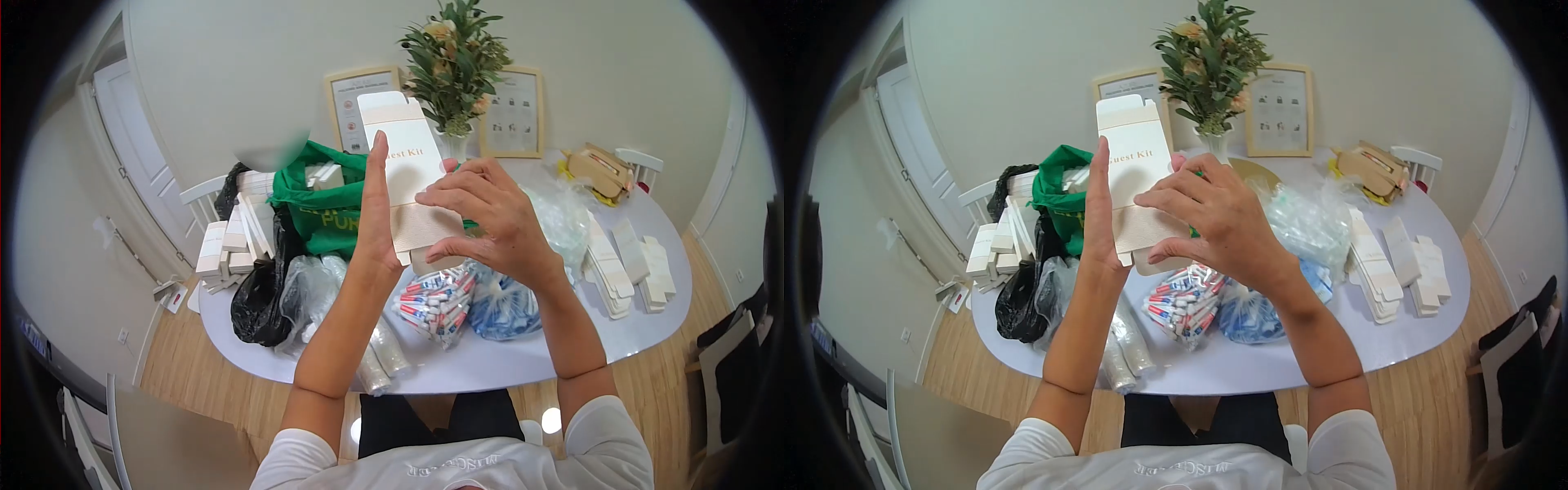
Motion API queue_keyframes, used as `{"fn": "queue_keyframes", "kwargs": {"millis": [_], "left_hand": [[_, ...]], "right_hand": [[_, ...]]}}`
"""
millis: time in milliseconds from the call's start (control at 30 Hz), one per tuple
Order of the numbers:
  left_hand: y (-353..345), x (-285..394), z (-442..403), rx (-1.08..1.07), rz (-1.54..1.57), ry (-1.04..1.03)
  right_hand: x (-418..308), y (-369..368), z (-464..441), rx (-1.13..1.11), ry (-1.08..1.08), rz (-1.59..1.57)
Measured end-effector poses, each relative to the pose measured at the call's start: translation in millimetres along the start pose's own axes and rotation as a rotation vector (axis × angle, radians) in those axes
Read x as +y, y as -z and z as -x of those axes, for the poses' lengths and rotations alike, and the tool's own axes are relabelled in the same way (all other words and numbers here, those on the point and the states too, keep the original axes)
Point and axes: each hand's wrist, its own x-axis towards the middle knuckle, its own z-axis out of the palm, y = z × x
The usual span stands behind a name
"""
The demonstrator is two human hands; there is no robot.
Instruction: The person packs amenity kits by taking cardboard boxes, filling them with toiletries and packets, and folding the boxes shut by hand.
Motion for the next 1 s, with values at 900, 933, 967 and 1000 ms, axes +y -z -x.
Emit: {"fn": "queue_keyframes", "kwargs": {"millis": [900,933,967,1000], "left_hand": [[29.1,12.3,-14.2,0.133,-0.065,-0.163],[29.0,13.1,-13.4,0.135,-0.068,-0.165],[29.0,13.7,-12.8,0.149,-0.069,-0.164],[28.8,13.6,-12.3,0.163,-0.068,-0.163]], "right_hand": [[10.6,-68.8,7.0,0.219,0.102,0.232],[9.3,-69.2,7.0,0.228,0.124,0.25],[7.5,-69.0,6.8,0.229,0.124,0.248],[5.5,-68.6,6.8,0.236,0.101,0.234]]}}
